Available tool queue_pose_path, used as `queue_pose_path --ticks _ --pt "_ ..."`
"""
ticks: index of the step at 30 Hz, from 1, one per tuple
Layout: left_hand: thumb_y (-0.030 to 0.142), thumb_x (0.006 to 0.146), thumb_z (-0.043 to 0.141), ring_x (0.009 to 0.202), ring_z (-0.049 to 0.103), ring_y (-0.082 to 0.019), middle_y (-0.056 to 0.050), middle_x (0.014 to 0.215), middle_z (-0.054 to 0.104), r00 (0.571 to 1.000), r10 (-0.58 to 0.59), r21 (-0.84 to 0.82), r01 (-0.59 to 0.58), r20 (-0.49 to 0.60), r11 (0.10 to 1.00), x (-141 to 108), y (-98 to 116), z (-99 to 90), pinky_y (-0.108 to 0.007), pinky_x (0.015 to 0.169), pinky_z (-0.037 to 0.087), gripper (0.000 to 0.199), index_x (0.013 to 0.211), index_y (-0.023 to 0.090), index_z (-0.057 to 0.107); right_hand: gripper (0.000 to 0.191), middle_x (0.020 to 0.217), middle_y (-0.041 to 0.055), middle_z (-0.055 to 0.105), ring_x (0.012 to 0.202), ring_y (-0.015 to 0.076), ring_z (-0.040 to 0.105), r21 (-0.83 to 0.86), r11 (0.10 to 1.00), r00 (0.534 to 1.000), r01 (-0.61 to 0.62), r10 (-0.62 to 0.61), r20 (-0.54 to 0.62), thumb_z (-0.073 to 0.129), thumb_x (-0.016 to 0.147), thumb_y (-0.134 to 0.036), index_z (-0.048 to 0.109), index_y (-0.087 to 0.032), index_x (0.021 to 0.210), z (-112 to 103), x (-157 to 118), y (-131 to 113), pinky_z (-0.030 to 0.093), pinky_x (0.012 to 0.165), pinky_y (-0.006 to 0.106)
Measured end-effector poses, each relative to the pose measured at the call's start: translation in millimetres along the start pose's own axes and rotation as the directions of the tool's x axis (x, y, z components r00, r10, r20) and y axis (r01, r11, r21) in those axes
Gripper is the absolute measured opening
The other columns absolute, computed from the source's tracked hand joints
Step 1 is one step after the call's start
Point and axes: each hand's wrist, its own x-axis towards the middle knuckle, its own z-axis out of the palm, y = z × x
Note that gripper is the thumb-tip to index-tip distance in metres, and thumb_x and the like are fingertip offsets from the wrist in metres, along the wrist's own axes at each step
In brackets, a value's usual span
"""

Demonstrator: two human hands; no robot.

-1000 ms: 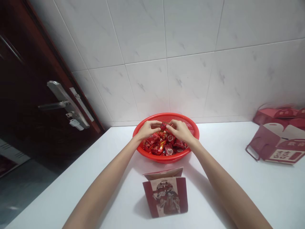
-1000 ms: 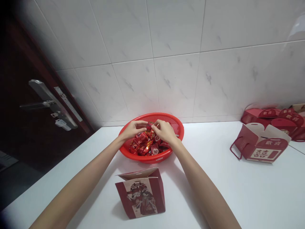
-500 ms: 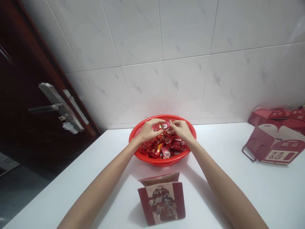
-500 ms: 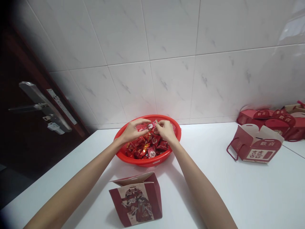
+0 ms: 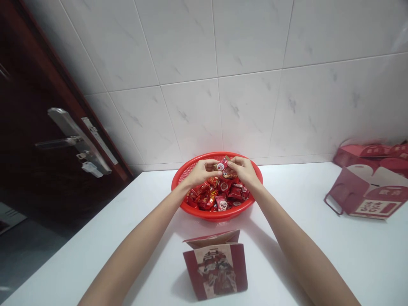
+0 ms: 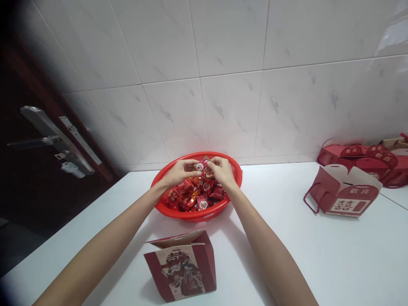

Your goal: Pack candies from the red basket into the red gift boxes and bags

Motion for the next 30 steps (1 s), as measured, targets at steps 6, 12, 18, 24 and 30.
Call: queue_pose_path --ticks 6,12,18,24,30 --pt "0.038 0.061 0.089 0.081 0.069 -0.02 -0.005 0.087 0.074 1.0 -0.001 0.0 0.001 -0.004 1.0 2.1 -1.3 2.3 -0.034 0.08 0.054 0.041 0.089 0.014 0.072 0.017 0.064 -0.0005 0.065 0.059 0.0139 0.063 0.005 1.0 1.0 0.022 -0.022 -0.01 0.065 0.078 -0.031 0.058 -0.02 0.067 0.7 -0.1 -0.4 0.054 0.06 0.027" --pt "0.039 0.066 0.085 0.086 0.07 -0.022 -0.006 0.092 0.076 0.998 0.021 0.044 -0.023 0.053 0.999 0.6 -6.5 2.9 -0.037 0.085 0.054 0.036 0.088 0.014 0.073 0.023 0.073 -0.0002 0.066 0.069 0.0161 0.064 -0.048 0.993 0.993 0.108 -0.105 0.058 0.069 0.071 -0.04 0.055 -0.022 0.074 -0.7 -2.5 1.8 0.053 0.063 0.028" --pt "0.019 0.07 0.074 0.098 0.07 -0.024 -0.008 0.101 0.077 0.962 0.022 0.202 0.034 -0.271 0.979 9.1 -19.2 -18.6 -0.039 0.095 0.053 0.024 0.094 0.015 0.074 0.023 0.076 0.001 0.07 0.081 0.0198 0.069 -0.078 0.986 0.985 0.147 -0.153 -0.08 0.065 0.074 -0.037 0.047 -0.024 0.075 -3.1 -1.2 3.5 0.054 0.072 0.031" --pt "0.006 0.074 0.057 0.11 0.068 -0.031 -0.013 0.108 0.076 0.851 -0.076 0.557 0.404 -0.519 0.725 12.6 -31.2 -58.6 -0.041 0.101 0.049 0.029 0.095 0.015 0.075 0.016 0.072 -0.0009 0.069 0.075 0.018 0.068 -0.134 0.981 0.986 0.137 -0.147 -0.072 0.062 0.072 -0.032 0.049 -0.024 0.075 -1.3 -1.0 4.4 0.052 0.067 0.029" --pt "0.008 0.067 0.063 0.11 0.067 -0.032 -0.013 0.107 0.076 0.941 -0.169 0.73 0.336 -0.294 0.595 18.8 -48.4 -56.6 -0.034 0.093 0.049 0.029 0.094 0.018 0.072 0.019 0.069 0.0004 0.067 0.068 0.0189 0.066 -0.177 0.975 0.988 0.133 -0.143 -0.05 0.061 0.074 -0.039 0.054 -0.023 0.081 2.9 -3.3 3.6 0.051 0.062 0.029"
